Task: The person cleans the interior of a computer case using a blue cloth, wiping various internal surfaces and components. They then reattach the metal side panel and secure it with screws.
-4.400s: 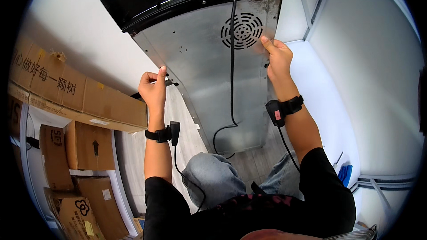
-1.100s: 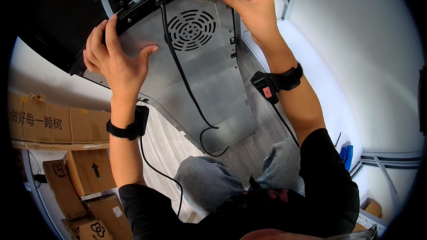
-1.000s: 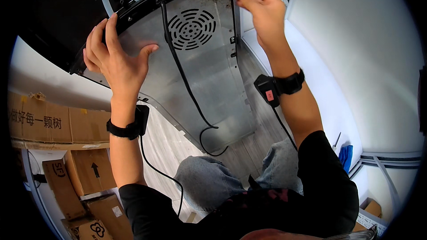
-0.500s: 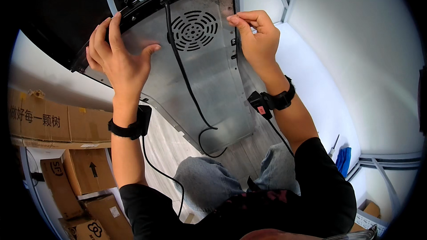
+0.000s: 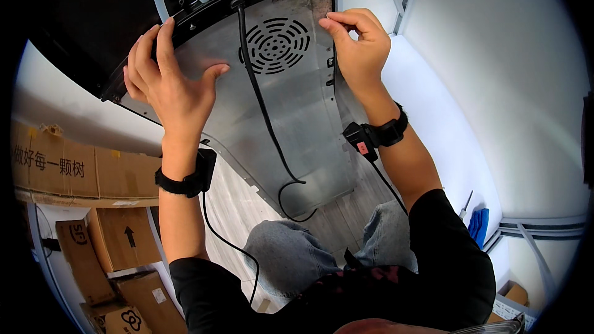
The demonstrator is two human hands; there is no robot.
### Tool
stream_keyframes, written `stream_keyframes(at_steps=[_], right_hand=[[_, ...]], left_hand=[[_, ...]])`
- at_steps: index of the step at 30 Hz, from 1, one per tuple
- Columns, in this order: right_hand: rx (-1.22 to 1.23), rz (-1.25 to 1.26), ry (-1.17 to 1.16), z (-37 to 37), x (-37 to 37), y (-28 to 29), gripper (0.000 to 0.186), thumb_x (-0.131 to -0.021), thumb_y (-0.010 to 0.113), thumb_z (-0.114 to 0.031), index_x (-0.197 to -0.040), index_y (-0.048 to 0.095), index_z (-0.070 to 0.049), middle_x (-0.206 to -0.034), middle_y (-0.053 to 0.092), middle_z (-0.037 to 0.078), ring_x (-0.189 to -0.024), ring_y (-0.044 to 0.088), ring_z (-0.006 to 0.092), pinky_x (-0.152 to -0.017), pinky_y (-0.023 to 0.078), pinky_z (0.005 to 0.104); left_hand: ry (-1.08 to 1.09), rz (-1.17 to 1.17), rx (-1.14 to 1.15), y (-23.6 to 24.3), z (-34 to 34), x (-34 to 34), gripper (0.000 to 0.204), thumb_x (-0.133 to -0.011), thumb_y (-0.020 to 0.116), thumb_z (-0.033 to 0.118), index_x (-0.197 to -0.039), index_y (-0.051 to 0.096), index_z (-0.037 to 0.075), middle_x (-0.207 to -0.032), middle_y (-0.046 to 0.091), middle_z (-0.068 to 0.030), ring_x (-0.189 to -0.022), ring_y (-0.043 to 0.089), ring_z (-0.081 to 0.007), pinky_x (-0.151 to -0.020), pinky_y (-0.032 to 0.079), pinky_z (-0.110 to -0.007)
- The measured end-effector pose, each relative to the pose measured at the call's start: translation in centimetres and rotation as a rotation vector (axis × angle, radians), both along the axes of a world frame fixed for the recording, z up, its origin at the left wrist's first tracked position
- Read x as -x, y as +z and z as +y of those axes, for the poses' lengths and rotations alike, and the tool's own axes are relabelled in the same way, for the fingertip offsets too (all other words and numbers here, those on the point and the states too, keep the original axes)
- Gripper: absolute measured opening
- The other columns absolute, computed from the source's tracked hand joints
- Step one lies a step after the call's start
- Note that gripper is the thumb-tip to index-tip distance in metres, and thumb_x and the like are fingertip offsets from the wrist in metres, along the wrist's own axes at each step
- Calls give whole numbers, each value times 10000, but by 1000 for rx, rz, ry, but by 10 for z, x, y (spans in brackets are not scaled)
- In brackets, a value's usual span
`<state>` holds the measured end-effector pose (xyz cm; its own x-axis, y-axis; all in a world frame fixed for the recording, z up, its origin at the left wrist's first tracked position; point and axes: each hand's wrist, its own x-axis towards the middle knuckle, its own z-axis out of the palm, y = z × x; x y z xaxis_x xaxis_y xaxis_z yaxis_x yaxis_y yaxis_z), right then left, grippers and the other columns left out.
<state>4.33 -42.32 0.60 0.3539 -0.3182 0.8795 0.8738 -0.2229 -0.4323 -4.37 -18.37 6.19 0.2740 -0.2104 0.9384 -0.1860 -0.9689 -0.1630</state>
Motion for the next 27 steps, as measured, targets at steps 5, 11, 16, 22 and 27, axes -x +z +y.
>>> stream_keyframes(at_steps=[5, 11, 16, 22, 27], right_hand=[[-17, 10, -12, 0, -2, -2, 121, -728, 788, 6, -755, 670, 2, -723, 642, 53, -611, 571, 128, -566, 474, 240], [82, -153, -182, 3, -5, 0, 152, -743, 770, 10, -737, 619, -7, -687, 619, 63, -565, 568, 170, -515, 465, 255], [161, -161, -267, 5, -6, 0, 194, -759, 754, 8, -742, 562, -20, -637, 577, 58, -524, 541, 196, -481, 435, 281], [167, -58, -237, 8, -8, -2, 199, -801, 731, -39, -739, 541, -40, -600, 536, 59, -504, 511, 208, -466, 396, 299], [187, -45, -248, 7, -7, -4, 190, -810, 732, -62, -758, 551, -41, -590, 517, 49, -498, 487, 201, -465, 392, 303]], left_hand=[[0, 0, 7, -1, 0, -1, 989, -511, 920, 347, -1375, 485, 144, -1323, 473, -47, -1266, 393, -272, -1072, 196, -476], [-5, -6, 7, 0, 0, -1, 985, -512, 922, 340, -1373, 487, 143, -1317, 479, -50, -1264, 393, -269, -1069, 198, -475], [-16, -9, 1, 0, 1, -1, 984, -512, 922, 343, -1373, 488, 144, -1319, 480, -47, -1260, 397, -270, -1069, 197, -474], [-12, -11, 10, -1, 0, -1, 981, -507, 922, 345, -1367, 495, 146, -1325, 478, -43, -1262, 399, -269, -1069, 198, -473], [-4, 9, 28, -2, 2, -2, 971, -501, 923, 343, -1356, 507, 150, -1330, 476, -42, -1269, 392, -274, -1072, 199, -479]])
